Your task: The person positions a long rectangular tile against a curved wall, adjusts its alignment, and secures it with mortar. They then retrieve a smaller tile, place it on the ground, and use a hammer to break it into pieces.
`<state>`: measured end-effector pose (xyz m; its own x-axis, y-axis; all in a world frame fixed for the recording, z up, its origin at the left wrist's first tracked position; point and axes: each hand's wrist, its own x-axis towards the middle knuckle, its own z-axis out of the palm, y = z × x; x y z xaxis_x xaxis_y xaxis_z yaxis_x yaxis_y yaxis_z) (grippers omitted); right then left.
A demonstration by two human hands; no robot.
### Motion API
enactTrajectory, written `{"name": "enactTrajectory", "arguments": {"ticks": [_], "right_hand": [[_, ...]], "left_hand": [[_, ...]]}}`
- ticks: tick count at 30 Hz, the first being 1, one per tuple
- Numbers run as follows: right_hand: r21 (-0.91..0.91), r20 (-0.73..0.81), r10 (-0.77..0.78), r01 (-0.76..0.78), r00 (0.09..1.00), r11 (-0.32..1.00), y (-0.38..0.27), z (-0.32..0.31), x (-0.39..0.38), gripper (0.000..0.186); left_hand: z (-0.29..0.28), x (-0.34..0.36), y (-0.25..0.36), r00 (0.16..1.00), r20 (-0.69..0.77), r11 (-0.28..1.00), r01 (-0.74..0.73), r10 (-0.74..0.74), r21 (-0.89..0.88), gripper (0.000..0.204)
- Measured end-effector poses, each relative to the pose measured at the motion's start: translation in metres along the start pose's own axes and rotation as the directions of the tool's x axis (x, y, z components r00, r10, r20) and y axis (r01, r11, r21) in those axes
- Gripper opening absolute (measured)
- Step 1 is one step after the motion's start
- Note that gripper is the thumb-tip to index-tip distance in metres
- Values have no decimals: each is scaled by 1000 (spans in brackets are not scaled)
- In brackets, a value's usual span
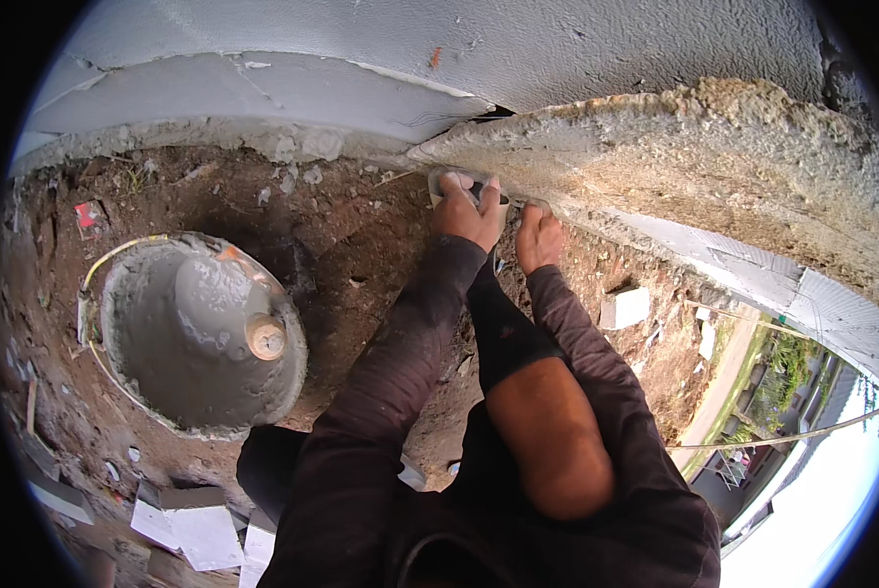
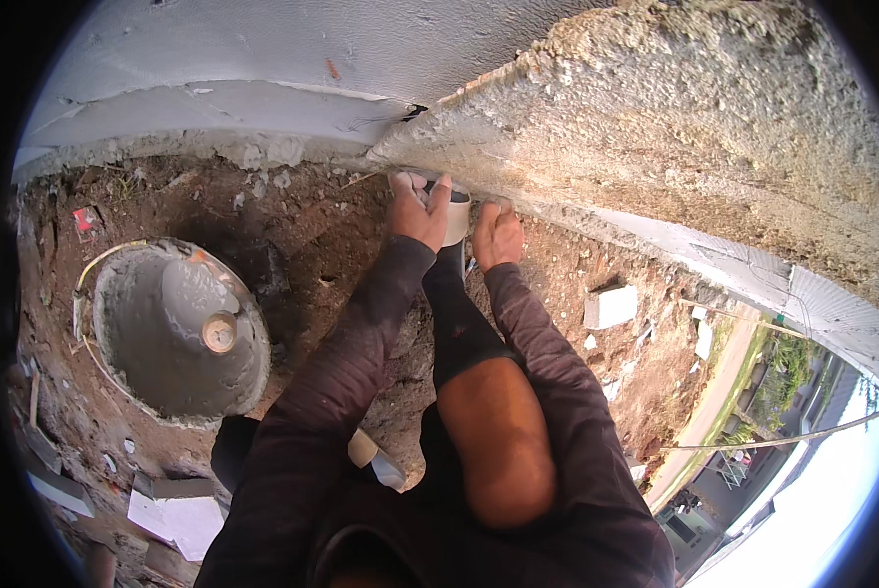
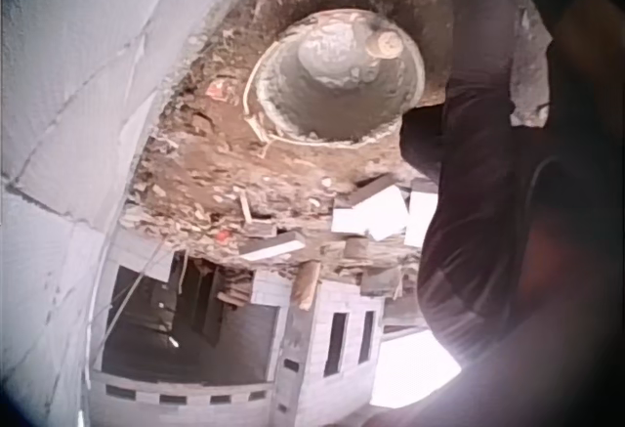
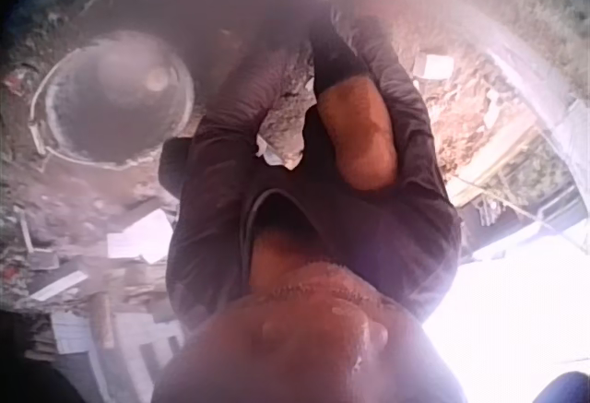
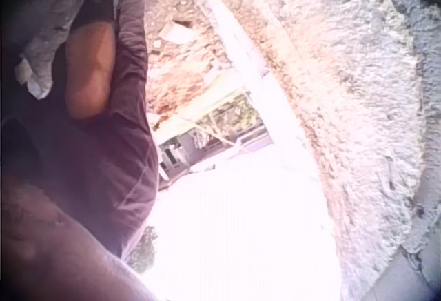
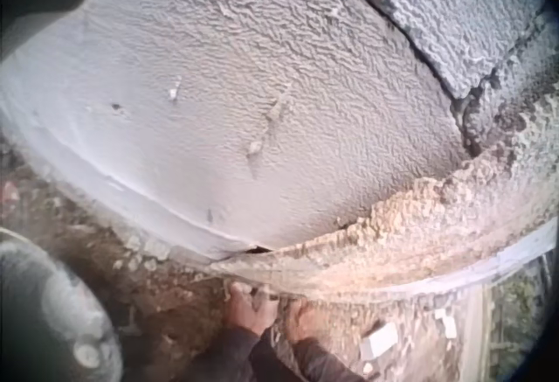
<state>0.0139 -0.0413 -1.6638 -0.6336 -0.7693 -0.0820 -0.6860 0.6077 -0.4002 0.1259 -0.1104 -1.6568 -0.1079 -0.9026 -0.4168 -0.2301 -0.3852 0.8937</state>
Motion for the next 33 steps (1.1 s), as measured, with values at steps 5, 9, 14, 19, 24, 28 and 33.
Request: {"name": "enactTrajectory", "arguments": {"ticks": [5,9,14,19,24,28,33], "right_hand": [[678,493,254,-550,832,487,-7,-17,8,31],[537,573,101,-466,813,703,9,-46,22,30],[247,491,-39,-96,870,964,15,-60,40,28],[526,580,208,-557,788,643,-2,-58,40,23],[753,522,286,-592,803,288,-13,-36,21,16],[793,528,164,-553,833,255,-18,-37,14,17],[627,657,159,-651,737,429,-25,-55,6,23]], "left_hand": [[3,-19,-4,983,107,818,181,-146,-546,29],[-3,-23,12,896,359,687,433,-260,-583,33],[-8,-3,0,857,511,896,280,-72,-344,42],[3,4,-10,800,595,839,372,-73,-396,49],[2,6,-7,674,727,777,526,-131,-347,47],[-8,15,-5,597,780,857,488,-189,-166,47],[-18,29,-4,614,785,987,160,-83,-21,47]]}}
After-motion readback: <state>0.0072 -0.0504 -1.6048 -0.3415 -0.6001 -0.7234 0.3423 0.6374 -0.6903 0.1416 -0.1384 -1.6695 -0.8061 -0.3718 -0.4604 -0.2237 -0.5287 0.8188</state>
